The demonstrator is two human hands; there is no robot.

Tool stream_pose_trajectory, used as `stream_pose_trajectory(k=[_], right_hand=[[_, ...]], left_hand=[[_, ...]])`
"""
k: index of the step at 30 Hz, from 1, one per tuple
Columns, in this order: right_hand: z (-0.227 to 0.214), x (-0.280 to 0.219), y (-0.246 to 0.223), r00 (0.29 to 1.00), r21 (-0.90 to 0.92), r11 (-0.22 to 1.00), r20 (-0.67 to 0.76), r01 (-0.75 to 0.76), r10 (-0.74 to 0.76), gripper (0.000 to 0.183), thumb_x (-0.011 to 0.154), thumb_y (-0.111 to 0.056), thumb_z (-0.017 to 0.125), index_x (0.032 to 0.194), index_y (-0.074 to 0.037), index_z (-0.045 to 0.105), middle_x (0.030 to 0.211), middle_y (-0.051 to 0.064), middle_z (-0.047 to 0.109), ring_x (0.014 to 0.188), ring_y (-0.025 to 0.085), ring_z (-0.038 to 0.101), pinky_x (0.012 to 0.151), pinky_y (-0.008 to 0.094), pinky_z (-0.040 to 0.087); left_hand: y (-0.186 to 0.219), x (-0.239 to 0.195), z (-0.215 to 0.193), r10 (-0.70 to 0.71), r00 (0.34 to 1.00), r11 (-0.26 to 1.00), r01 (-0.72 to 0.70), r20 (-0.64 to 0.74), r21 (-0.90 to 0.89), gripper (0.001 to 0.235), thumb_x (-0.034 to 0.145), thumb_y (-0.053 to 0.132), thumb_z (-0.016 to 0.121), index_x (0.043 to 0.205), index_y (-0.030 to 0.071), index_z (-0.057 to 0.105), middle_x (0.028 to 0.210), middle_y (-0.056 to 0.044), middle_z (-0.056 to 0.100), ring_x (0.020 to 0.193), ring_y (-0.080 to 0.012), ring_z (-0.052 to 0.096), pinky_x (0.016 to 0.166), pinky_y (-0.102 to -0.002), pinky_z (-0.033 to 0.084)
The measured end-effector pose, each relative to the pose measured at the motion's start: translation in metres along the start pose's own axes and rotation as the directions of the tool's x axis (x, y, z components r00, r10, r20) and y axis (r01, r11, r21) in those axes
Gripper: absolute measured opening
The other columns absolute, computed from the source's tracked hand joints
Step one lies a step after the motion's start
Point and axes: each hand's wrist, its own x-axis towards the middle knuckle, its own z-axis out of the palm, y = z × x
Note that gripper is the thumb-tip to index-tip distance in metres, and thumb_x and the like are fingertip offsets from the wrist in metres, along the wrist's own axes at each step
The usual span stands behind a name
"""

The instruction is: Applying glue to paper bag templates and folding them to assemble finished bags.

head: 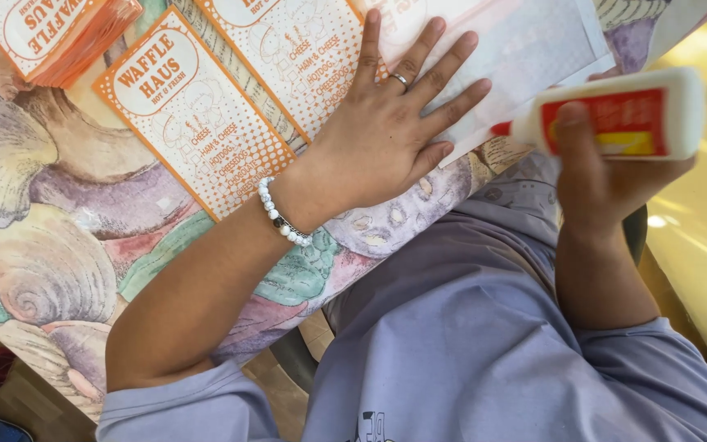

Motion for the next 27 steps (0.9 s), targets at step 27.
stream_pose_trajectory(k=[27], right_hand=[[0.011,-0.002,-0.016,0.999,-0.159,0.987,-0.03,0.025,-0.03,0.029,0.105,0.008,0.076,0.123,0.012,0.053,0.112,0.031,0.064,0.101,0.04,0.067,0.089,0.051,0.062]], left_hand=[[-0.001,-0.004,0.013,-0.033,0.997,0.999,0.036,-0.066,0.039,0.056,0.115,0.041,0.058,0.164,0.017,0.049,0.167,-0.018,0.018,0.154,-0.0399,0.015,0.116,-0.081,0.014]])
